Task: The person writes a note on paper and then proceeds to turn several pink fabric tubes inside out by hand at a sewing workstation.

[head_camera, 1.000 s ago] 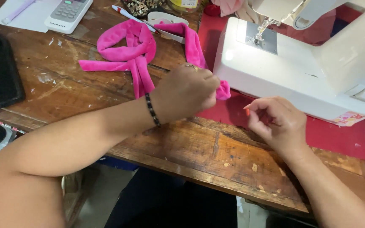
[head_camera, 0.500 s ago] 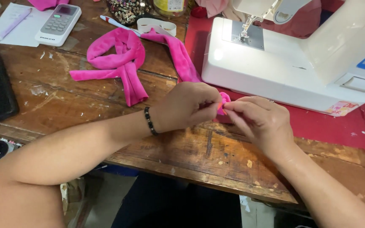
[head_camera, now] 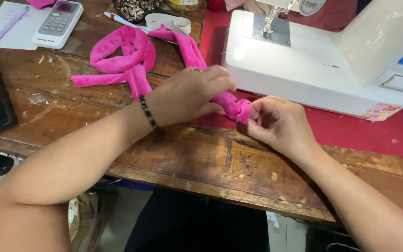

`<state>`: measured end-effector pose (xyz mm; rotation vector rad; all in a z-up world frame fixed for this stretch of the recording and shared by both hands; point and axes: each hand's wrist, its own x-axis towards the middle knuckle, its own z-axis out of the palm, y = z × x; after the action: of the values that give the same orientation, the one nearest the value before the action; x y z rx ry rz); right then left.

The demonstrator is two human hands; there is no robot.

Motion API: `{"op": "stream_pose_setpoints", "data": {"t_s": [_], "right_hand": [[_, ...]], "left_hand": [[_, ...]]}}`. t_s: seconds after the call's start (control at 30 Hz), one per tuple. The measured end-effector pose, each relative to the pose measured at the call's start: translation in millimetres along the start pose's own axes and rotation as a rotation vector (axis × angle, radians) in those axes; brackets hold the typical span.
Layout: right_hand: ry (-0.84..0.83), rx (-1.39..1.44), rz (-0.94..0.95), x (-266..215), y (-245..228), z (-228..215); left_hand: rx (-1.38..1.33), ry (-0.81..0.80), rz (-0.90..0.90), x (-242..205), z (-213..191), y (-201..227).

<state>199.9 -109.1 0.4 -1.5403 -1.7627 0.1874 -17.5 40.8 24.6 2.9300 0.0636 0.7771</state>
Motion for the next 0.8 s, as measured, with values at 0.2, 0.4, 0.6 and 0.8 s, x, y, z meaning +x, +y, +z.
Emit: {"op": "stream_pose_setpoints", "data": {"t_s": [0.2, 0.4, 0.6, 0.8], "right_hand": [[0.029, 0.078, 0.104, -1, -1, -16], [0.003, 0.404, 0.063, -11, 4, -39], [-0.198, -0.161, -0.453, 3, -10, -26], [-0.118, -0.13, -0.35, 3, -16, -24]], "left_hand": [[0.365, -0.003, -0.015, -28, 34, -75], [0.626, 0.154, -0.115, -18, 13, -106], [0.838, 0.001, -0.254, -14, 27, -101], [0.604, 0.226, -0.124, -5, -6, 23]]}}
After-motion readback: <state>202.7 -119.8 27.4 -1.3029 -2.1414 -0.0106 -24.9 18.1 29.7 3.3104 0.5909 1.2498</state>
